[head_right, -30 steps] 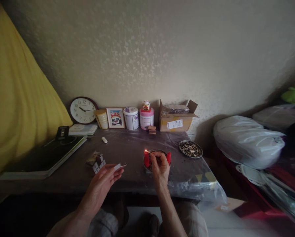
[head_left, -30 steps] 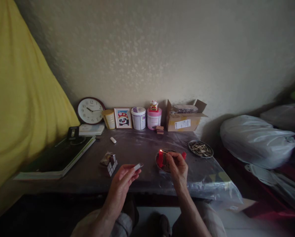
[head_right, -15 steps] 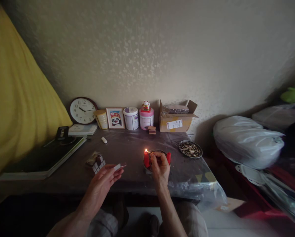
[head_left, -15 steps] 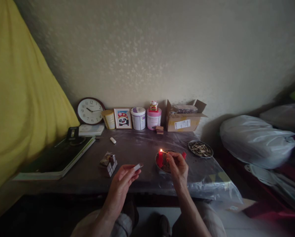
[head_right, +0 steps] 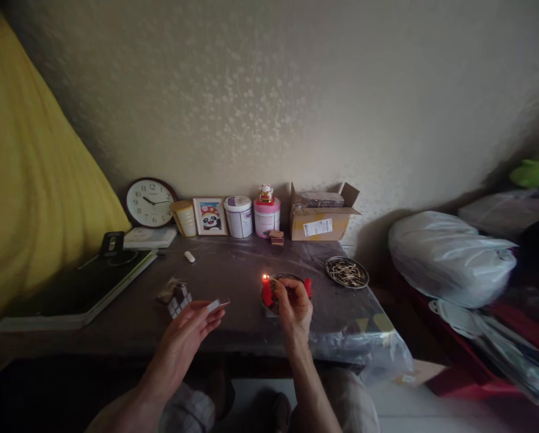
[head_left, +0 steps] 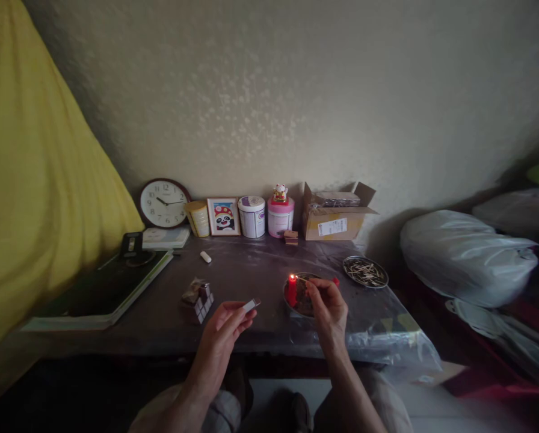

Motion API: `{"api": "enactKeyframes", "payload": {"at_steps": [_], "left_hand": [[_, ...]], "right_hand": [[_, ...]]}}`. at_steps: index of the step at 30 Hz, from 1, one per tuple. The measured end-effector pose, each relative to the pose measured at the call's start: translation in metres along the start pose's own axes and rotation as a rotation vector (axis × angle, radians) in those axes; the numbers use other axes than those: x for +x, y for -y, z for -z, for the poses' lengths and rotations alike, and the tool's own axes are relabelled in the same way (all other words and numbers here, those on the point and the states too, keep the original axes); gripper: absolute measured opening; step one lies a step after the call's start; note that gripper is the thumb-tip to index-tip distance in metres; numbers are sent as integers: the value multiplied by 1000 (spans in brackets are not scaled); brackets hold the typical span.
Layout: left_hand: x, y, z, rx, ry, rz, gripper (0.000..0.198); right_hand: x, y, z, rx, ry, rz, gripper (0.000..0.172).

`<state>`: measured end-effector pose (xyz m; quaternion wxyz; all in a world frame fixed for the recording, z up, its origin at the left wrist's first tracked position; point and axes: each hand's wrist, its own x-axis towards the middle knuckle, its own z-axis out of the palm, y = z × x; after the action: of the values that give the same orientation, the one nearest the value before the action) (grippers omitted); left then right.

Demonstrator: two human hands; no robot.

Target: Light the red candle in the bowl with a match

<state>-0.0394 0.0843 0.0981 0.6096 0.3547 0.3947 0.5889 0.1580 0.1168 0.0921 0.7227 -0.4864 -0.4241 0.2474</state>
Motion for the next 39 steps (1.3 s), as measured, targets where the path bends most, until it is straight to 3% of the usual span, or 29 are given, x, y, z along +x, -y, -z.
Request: {"api": "enactKeyframes", "payload": {"at_steps": [6, 11, 15, 20, 26, 30, 39], "left_hand": [[1, 2, 2, -8, -7, 13, 28], [3, 4, 4, -15, 7, 32, 24], [3, 4, 1, -16, 4, 32, 25], [3, 6, 1, 13, -1, 34, 26], [8, 10, 4, 18, 8, 32, 27], [10, 9, 4, 20, -11, 44, 31], [15, 11, 9, 57, -36, 44, 31]], "right_hand": [[6, 18, 18, 164, 4, -84, 23], [48, 27, 74, 120, -82, -46, 29], [77, 6, 118, -76, -161, -49, 33], [96, -32, 145, -404, -212, -50, 31], [118, -61, 145, -644, -158, 11, 37], [136, -77, 137, -812, -93, 43, 27], [170, -89, 118, -1136, 45, 78, 20]]}}
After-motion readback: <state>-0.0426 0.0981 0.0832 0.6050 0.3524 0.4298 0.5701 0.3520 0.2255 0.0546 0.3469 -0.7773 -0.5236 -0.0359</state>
